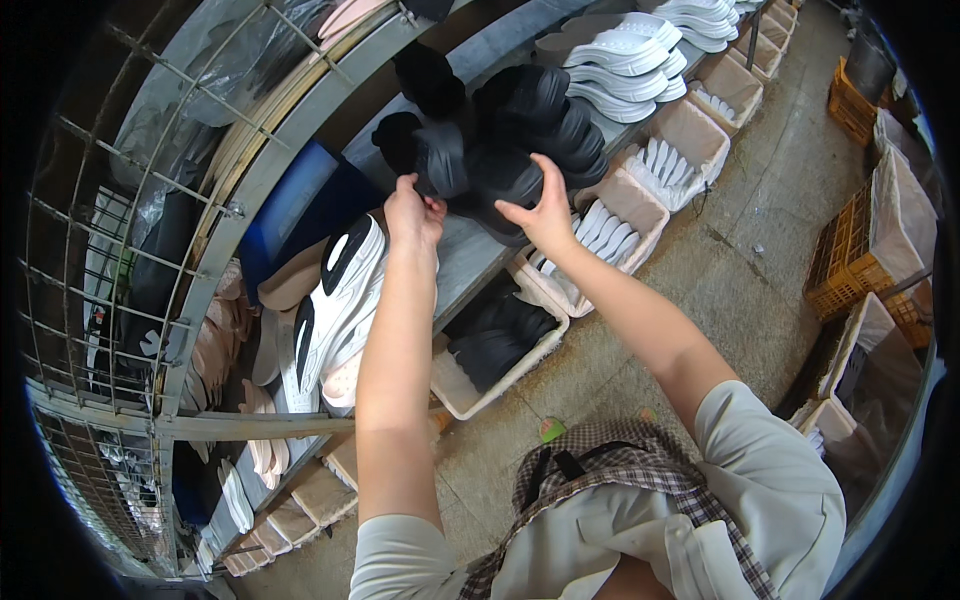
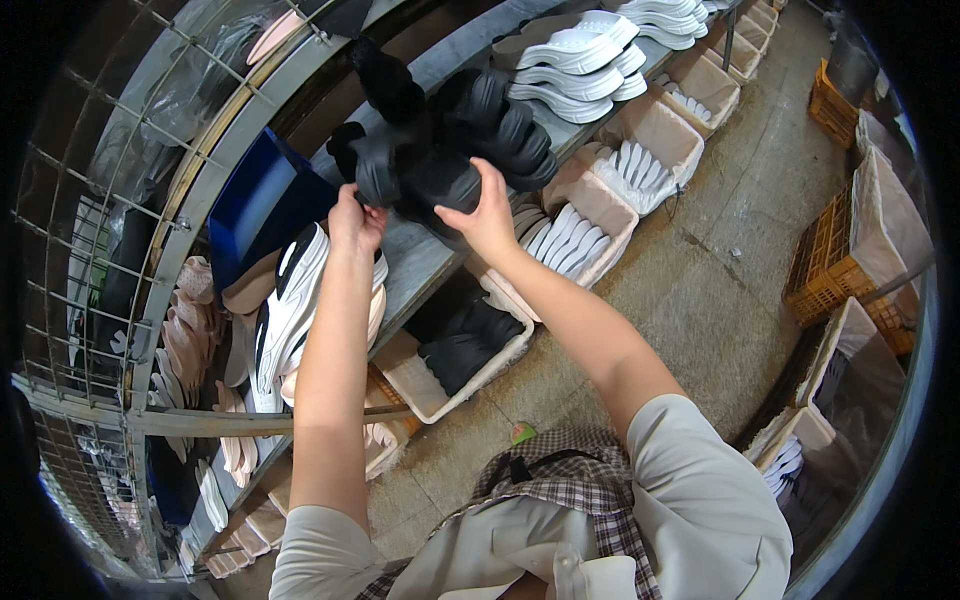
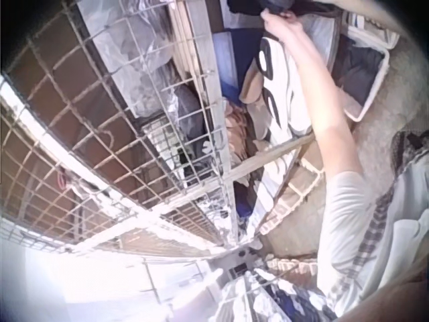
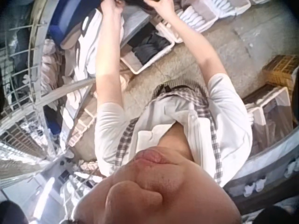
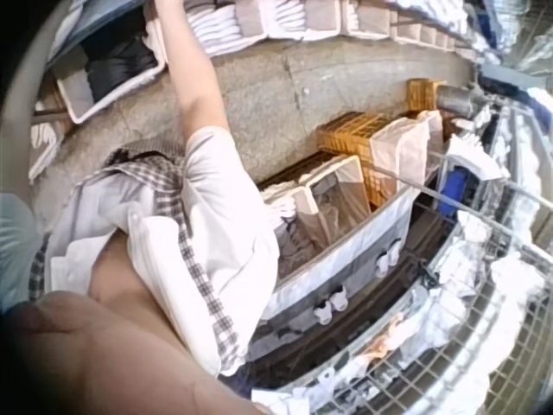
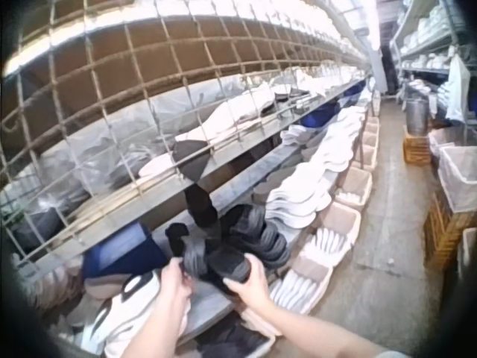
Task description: The person picks up black and pink slippers from a shelf, turns them over to view the soles, and places them back in stacks. The person handles the slippers one at a time and in small groups, repeatedly lifting and restacking them on the shelf.
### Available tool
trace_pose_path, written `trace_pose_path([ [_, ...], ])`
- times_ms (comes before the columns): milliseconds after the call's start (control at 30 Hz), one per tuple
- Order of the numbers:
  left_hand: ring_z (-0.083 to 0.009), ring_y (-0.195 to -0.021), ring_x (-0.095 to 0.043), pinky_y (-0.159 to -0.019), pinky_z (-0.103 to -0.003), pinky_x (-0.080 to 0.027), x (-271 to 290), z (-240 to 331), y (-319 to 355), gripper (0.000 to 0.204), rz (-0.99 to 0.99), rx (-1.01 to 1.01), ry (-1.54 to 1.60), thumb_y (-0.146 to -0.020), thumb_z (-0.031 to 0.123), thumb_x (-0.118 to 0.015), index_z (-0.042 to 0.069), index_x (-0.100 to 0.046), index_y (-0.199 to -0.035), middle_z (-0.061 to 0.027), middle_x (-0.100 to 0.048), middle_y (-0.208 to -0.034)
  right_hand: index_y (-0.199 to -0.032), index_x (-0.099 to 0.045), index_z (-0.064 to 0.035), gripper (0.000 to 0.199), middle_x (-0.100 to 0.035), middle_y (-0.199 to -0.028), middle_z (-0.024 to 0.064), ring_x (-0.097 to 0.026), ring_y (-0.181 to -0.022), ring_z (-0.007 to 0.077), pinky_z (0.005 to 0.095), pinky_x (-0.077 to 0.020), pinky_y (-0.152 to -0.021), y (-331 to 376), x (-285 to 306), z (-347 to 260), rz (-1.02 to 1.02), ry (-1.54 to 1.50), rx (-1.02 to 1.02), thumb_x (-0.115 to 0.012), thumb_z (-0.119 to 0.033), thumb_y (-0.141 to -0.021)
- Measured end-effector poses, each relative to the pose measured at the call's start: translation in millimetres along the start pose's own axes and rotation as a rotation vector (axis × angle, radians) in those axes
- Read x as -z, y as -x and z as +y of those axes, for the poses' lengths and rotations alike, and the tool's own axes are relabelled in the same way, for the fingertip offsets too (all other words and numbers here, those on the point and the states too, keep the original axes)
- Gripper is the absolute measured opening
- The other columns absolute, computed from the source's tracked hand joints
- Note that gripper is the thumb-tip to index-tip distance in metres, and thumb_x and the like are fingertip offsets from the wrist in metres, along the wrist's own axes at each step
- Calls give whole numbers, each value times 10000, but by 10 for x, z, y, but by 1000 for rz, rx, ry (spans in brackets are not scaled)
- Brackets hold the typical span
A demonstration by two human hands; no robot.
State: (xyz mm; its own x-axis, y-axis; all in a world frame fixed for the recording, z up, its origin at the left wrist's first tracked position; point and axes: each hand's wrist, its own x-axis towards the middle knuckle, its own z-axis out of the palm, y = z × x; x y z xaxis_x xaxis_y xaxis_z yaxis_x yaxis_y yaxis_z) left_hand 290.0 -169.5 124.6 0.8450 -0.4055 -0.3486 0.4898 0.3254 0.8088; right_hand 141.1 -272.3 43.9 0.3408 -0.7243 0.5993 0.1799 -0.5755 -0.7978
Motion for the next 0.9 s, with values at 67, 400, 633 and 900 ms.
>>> trace_pose_path([
  [67, -101, -441, -391, -393, -230, -337, -27, 74, 24, 160, 20, -12, 3, -851, 159, -523, 64, -470, -734, -11, -447, -569, -1271, -392, -28, 805, -454, -1220, 187, -453, -1146, 341, 379, -375, -978, 21, 193, -90, 5, -10, -10, -814, -206, -609],
  [400, -135, -404, -427, -331, -261, -312, 96, -618, -149, 196, 17, -100, -504, -842, 139, -535, 14, -441, -723, -56, -454, -537, -1325, -275, -73, 955, -360, -1326, 212, -380, -1247, 335, 456, -327, -1032, 1320, 2282, -529, 0, -9, -12, -843, -345, -607],
  [633, -162, -717, -543, -652, -273, -439, -113, -617, 646, 494, 66, -775, -872, -829, 278, -679, -59, -462, -1118, -98, -570, -810, -1302, -307, -77, 936, -368, -1317, 212, -395, -1231, 336, 452, -339, -1016, 1233, 2689, -1032, -26, -6, 40, -858, -310, -581],
  [900, -304, -1069, -518, -929, -404, -400, -343, -738, 3222, 382, -812, -1090, -804, -612, 176, -800, 49, -656, -941, -69, -612, -971, -1268, -333, -42, 899, -375, -1321, 221, -408, -1227, 342, 431, -348, -1013, 896, 2349, -1586, -65, -180, 243, -877, -184, -567],
])
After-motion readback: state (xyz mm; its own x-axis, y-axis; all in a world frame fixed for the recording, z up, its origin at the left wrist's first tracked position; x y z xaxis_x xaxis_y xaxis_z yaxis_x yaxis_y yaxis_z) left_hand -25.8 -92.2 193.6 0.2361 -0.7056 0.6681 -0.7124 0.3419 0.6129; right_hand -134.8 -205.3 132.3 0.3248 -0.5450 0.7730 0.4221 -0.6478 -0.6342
